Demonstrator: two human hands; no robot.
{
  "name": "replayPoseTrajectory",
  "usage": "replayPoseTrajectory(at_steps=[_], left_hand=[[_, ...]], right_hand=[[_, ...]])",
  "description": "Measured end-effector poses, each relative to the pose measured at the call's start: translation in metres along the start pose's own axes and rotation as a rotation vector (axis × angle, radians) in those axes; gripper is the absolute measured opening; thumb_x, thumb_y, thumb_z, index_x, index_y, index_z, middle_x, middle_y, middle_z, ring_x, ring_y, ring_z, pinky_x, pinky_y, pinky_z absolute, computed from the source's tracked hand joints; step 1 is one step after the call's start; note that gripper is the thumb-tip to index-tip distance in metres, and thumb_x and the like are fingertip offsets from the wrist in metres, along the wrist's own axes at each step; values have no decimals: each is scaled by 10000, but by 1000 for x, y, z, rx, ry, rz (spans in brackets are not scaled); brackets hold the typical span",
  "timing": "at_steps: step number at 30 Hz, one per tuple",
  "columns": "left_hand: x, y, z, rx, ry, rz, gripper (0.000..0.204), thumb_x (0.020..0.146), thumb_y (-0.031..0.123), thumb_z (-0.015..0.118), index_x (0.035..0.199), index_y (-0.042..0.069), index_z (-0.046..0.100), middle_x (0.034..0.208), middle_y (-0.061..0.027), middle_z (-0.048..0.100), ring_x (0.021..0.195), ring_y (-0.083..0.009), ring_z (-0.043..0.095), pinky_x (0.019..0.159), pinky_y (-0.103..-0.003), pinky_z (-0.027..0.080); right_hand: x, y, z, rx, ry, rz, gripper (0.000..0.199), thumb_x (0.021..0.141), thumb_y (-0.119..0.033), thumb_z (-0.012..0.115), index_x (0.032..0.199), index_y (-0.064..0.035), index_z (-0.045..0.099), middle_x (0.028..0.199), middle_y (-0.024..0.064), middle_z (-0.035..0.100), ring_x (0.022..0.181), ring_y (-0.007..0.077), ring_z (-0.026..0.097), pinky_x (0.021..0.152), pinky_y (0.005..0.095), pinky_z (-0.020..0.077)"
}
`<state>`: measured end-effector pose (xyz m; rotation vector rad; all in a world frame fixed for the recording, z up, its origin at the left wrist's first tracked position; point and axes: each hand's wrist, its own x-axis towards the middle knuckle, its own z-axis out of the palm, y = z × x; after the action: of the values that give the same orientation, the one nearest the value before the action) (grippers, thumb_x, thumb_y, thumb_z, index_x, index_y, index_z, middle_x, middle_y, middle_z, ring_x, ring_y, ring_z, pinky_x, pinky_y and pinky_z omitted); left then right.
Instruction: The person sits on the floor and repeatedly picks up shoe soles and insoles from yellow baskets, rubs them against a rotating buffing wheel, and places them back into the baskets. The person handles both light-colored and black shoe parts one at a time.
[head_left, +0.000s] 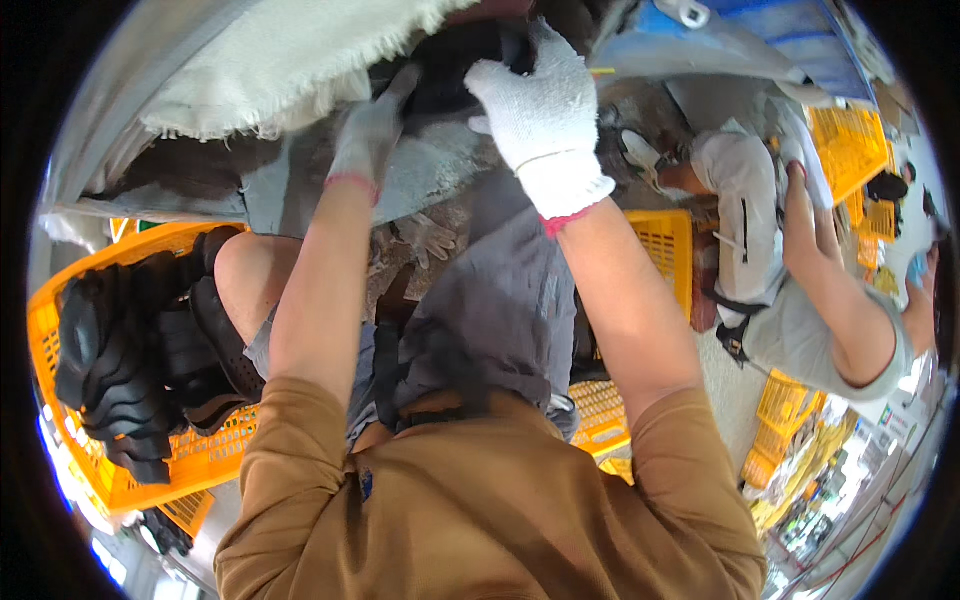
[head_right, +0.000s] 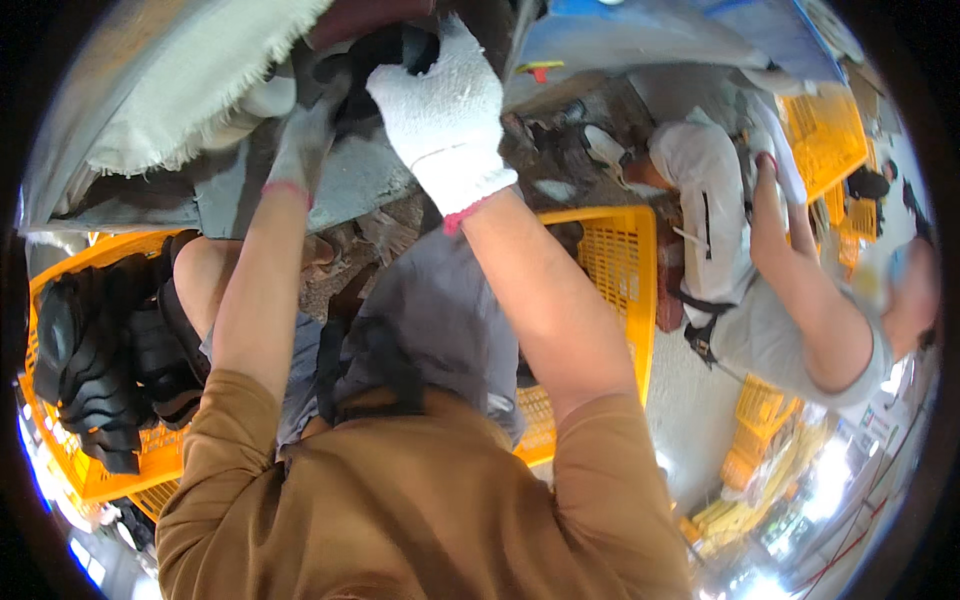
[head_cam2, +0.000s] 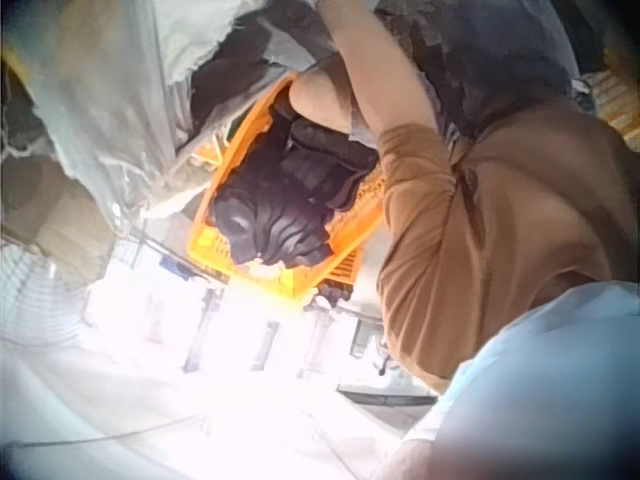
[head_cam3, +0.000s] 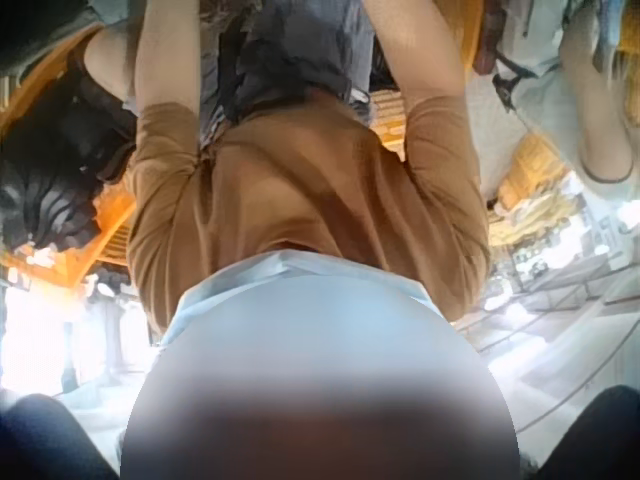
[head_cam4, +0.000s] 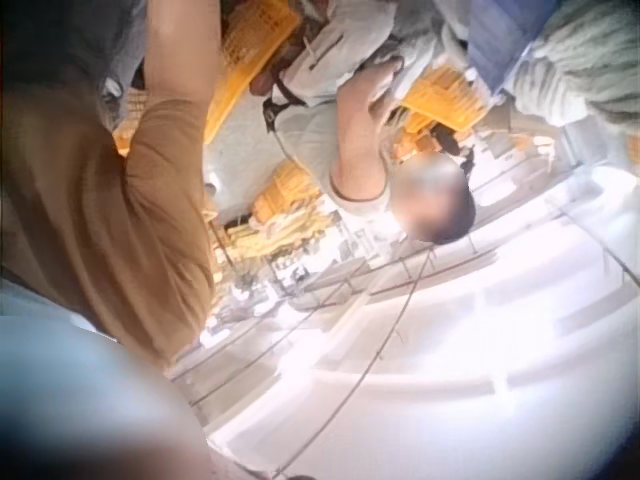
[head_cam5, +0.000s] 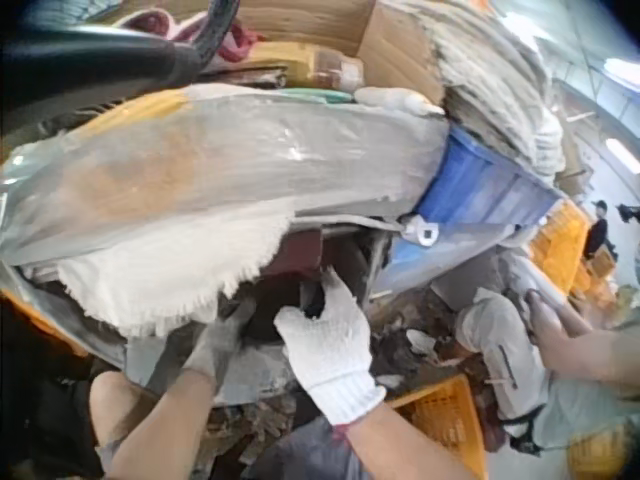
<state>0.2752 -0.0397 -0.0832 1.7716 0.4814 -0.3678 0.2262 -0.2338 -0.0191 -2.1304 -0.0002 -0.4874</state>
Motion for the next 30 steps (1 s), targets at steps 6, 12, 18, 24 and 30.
replayPoseTrajectory(at_steps=[6, 12, 18, 24, 30], left_hand=[[-86, -18, 10, -247, -238, 190, 489, 1023, 431, 754, 1234, -10, 755, 1119, -94, 783, 988, -237, 723, 925, -404, 566], [-44, -12, 66, -1011, -394, 113, 290, 1028, 257, 766, 1185, 14, 752, 1068, -82, 780, 906, -192, 749, 834, -364, 638], [-82, -30, 8, -1224, -611, -173, 709, 1023, 614, 635, 1407, 21, 585, 1314, -192, 696, 1130, -374, 727, 1019, -546, 605], [-56, -9, -12, -1267, -263, 3, 667, 956, 692, 657, 1160, 57, 685, 973, -142, 708, 853, -311, 714, 784, -461, 603], [-40, -46, 3, -1079, -255, -27, 668, 1097, 648, 468, 1406, 71, 599, 1319, -148, 672, 1215, -277, 654, 1047, -434, 554]], right_hand=[[25, -24, -3, -280, -342, -62, 316, 911, -272, 748, 1163, -89, 796, 1124, 233, 777, 1105, 381, 753, 991, 445, 578], [-63, -91, -73, -836, -506, -354, 610, 811, -285, 791, 1395, -120, 727, 1588, 194, 572, 1530, 517, 409, 1245, 674, 276], [-95, -72, -51, -537, -498, -538, 465, 883, -161, 780, 1340, -84, 746, 1240, 132, 783, 1033, 325, 770, 890, 423, 613], [-114, -64, 20, -323, -185, -357, 360, 873, -98, 841, 1225, -46, 787, 1175, 173, 790, 950, 345, 785, 848, 421, 635], [-46, -88, 58, -312, -328, -221, 277, 917, -328, 787, 1035, -78, 806, 983, 175, 781, 870, 326, 765, 776, 438, 603]])
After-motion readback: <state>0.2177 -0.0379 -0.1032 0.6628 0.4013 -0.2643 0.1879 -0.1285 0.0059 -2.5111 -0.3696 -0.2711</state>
